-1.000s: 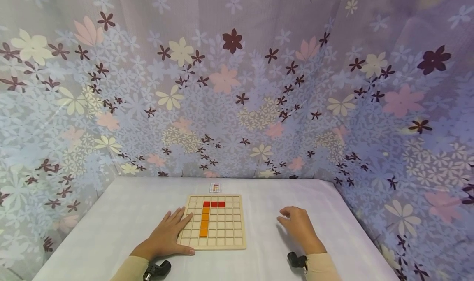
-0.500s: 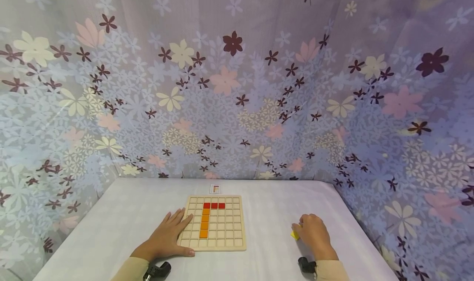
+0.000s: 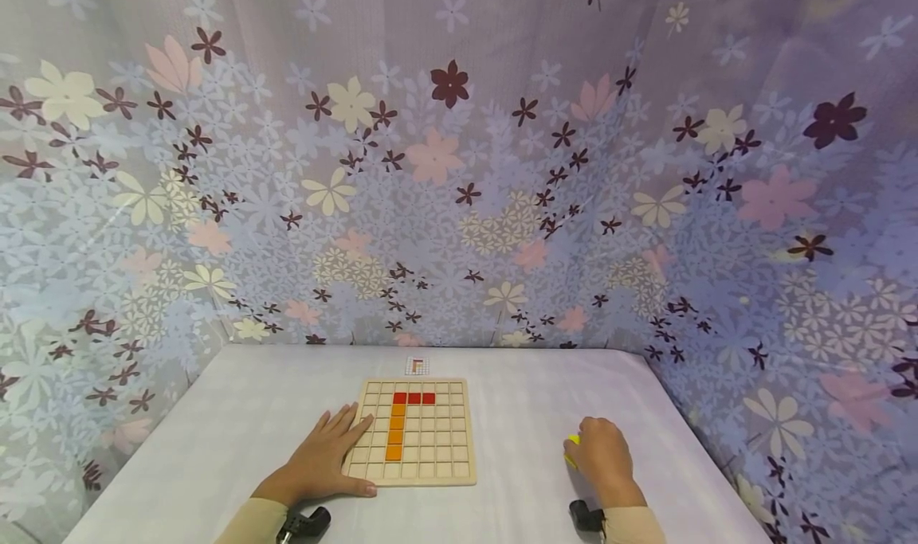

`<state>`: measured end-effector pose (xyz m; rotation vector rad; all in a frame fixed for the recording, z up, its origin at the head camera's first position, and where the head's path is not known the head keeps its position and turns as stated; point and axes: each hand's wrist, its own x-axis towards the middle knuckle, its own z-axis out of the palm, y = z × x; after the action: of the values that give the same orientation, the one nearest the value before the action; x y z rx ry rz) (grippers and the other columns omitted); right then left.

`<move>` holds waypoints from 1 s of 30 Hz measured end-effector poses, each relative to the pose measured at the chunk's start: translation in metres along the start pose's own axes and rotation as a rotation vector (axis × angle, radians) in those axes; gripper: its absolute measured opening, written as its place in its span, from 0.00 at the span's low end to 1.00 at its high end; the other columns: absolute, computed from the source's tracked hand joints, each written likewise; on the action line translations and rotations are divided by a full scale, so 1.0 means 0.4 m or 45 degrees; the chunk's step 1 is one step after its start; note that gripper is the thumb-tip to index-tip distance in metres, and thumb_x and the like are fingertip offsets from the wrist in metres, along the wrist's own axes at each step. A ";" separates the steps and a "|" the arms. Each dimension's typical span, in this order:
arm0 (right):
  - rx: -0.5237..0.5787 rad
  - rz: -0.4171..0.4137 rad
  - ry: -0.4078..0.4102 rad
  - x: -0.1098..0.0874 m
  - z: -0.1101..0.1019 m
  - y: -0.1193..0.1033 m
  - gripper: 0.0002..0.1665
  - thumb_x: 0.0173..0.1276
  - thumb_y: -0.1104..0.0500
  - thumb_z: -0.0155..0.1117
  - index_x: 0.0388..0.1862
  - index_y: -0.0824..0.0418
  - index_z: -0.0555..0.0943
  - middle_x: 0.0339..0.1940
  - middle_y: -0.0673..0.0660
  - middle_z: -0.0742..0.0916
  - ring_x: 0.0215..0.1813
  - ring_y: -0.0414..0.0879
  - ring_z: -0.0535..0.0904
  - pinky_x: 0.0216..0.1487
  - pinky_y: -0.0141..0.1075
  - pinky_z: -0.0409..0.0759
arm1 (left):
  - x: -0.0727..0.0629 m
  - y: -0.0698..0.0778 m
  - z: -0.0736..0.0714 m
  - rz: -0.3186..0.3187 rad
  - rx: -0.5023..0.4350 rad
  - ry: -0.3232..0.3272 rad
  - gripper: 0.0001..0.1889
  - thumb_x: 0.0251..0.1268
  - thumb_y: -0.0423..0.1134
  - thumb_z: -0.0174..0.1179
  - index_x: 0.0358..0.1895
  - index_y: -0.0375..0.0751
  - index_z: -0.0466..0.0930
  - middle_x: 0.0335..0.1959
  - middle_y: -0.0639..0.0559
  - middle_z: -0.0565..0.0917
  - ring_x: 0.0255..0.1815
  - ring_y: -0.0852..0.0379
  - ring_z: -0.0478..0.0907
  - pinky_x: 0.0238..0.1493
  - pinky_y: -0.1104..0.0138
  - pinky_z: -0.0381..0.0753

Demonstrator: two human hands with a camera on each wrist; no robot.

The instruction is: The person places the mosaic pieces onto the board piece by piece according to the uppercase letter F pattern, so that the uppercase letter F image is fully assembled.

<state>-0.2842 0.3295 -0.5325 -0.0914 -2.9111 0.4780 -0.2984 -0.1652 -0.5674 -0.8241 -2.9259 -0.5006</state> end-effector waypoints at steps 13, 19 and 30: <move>0.005 0.102 0.011 -0.041 -0.011 -0.034 0.16 0.61 0.69 0.78 0.43 0.78 0.85 0.38 0.72 0.88 0.39 0.63 0.88 0.42 0.56 0.86 | 0.000 0.000 -0.001 -0.004 0.005 0.005 0.67 0.44 0.87 0.62 0.83 0.43 0.63 0.82 0.32 0.56 0.83 0.34 0.50 0.79 0.37 0.44; 0.027 0.084 0.045 -0.048 -0.001 -0.026 0.16 0.60 0.67 0.79 0.41 0.77 0.85 0.36 0.70 0.88 0.39 0.63 0.87 0.42 0.56 0.86 | -0.007 0.004 -0.001 0.000 -0.007 -0.008 0.67 0.45 0.86 0.62 0.83 0.42 0.63 0.82 0.31 0.56 0.83 0.34 0.50 0.78 0.36 0.44; 0.031 -0.066 0.125 -0.035 0.023 -0.035 0.11 0.58 0.67 0.82 0.36 0.71 0.87 0.32 0.62 0.89 0.34 0.56 0.87 0.39 0.54 0.86 | 0.000 -0.002 0.003 -0.001 0.006 -0.004 0.67 0.45 0.87 0.61 0.83 0.43 0.62 0.83 0.32 0.55 0.83 0.34 0.50 0.79 0.37 0.43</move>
<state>-0.2727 0.3122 -0.5390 -0.0352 -2.8037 0.4863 -0.2988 -0.1655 -0.5689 -0.8243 -2.9288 -0.4925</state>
